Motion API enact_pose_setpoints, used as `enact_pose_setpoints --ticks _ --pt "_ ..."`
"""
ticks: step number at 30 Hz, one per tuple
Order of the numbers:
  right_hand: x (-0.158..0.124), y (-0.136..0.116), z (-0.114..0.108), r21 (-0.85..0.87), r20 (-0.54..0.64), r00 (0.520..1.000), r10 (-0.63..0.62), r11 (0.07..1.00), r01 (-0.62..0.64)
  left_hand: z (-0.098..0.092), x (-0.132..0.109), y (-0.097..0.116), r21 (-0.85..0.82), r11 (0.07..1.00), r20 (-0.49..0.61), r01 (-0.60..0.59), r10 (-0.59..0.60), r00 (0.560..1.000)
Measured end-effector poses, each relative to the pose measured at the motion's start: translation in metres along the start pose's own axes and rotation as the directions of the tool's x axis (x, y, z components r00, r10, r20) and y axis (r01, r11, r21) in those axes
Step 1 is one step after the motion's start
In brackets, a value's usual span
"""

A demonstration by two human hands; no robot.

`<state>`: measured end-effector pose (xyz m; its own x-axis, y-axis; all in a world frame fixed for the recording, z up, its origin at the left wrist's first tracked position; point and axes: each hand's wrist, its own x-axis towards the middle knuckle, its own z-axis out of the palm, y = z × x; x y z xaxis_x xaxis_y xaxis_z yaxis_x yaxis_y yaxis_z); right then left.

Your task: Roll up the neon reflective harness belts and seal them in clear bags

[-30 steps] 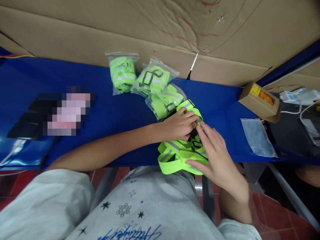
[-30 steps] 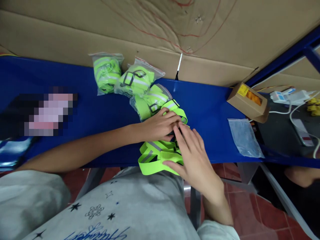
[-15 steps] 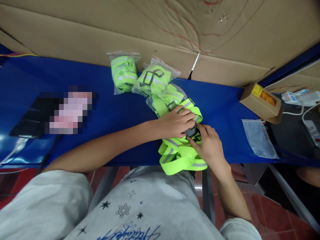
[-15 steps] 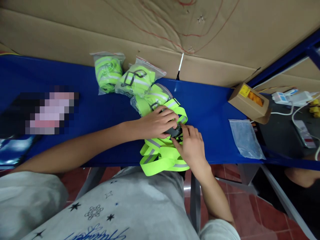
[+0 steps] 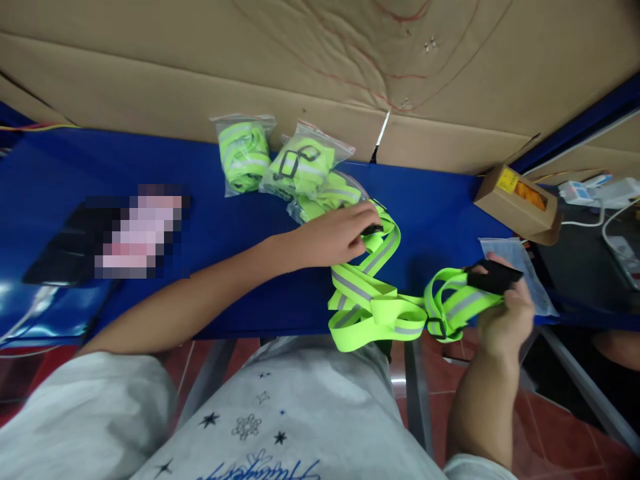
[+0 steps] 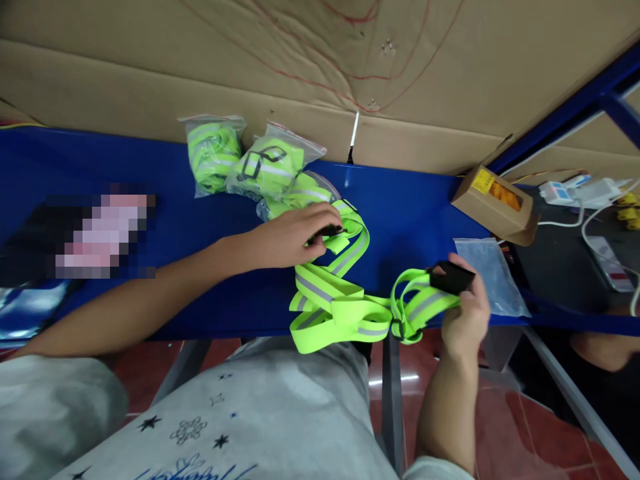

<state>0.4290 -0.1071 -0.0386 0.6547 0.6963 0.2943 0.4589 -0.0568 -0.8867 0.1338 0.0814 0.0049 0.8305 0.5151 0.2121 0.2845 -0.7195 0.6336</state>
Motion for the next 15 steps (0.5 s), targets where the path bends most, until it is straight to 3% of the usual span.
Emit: enact_pose_setpoints --ticks 2,7,9,11,15 --pt "0.005 0.005 -0.004 0.186 -0.175 0.971 0.164 0.974 -0.131 -0.012 0.003 0.000 -0.226 0.974 -0.129 0.014 -0.044 0.991" --pt "0.014 0.008 0.004 0.380 -0.095 0.901 0.423 0.852 -0.359 -0.050 0.004 -0.004 -0.527 0.849 -0.335 0.042 -0.253 0.908" --pt "0.020 0.009 0.006 0.430 -0.068 0.883 0.464 0.812 -0.394 -0.070 -0.001 -0.004 -0.633 0.774 -0.407 0.010 -0.344 0.846" --pt "0.026 0.012 0.002 0.469 -0.040 0.871 0.489 0.779 -0.416 -0.092 -0.012 -0.002 -0.684 0.726 -0.512 -0.072 -0.408 0.756" --pt "0.037 0.020 -0.021 0.507 -0.024 0.872 0.489 0.758 -0.411 -0.130 -0.052 -0.007 -0.597 0.798 -0.672 -0.080 -0.443 0.593"
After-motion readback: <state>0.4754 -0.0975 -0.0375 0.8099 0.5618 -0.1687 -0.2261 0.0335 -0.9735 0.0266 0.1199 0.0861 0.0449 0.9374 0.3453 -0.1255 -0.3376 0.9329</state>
